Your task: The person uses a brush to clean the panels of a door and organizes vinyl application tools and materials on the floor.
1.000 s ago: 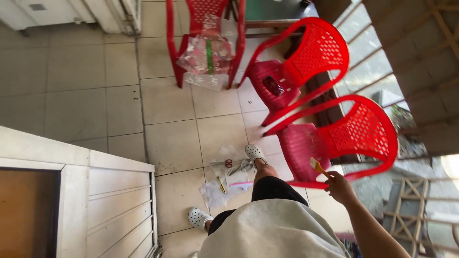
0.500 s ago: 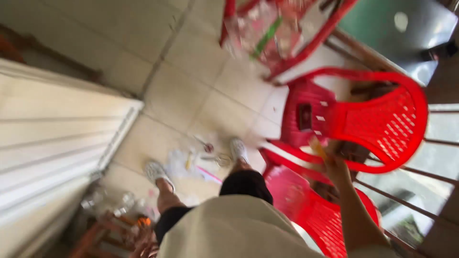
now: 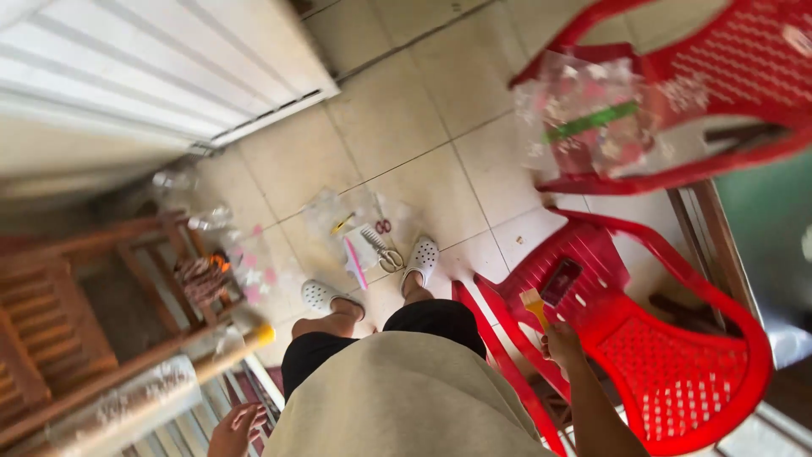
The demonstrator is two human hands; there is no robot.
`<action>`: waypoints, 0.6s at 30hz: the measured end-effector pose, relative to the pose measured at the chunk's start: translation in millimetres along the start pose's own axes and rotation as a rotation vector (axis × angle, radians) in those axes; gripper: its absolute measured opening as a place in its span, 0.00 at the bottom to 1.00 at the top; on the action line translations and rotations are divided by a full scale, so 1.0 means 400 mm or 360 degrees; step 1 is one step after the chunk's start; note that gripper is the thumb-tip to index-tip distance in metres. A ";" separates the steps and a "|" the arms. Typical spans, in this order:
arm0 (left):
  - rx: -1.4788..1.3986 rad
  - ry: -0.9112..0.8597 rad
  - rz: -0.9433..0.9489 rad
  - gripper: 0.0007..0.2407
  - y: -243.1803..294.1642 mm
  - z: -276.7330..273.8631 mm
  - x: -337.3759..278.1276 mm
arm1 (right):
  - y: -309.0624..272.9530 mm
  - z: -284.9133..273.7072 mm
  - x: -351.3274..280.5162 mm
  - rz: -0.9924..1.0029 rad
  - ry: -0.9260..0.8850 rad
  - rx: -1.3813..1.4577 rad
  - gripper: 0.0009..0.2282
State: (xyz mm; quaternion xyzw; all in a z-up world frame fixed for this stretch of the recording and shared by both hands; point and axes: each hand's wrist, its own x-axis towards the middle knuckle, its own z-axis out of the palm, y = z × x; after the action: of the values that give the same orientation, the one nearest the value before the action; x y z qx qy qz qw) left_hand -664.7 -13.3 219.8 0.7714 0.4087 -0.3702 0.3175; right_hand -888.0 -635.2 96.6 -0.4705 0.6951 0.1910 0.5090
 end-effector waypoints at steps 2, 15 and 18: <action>0.0101 -0.0165 -0.0257 0.18 -0.079 0.021 -0.019 | -0.089 0.022 -0.030 -0.0233 -0.0093 -0.0186 0.08; -0.0595 -0.0081 -0.0382 0.14 -0.405 0.162 -0.107 | -0.370 0.158 -0.117 -0.0785 -0.0237 -0.0878 0.10; -0.0689 -0.0168 -0.0407 0.16 -0.388 0.154 -0.126 | -0.342 0.126 0.003 -0.0935 -0.0249 -0.0862 0.10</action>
State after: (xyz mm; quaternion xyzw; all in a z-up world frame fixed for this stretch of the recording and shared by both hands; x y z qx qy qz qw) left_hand -837.9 -10.2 200.2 0.6070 0.5555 -0.3511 0.4468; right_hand -745.4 -664.4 104.1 -0.7501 0.4149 0.2488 0.4509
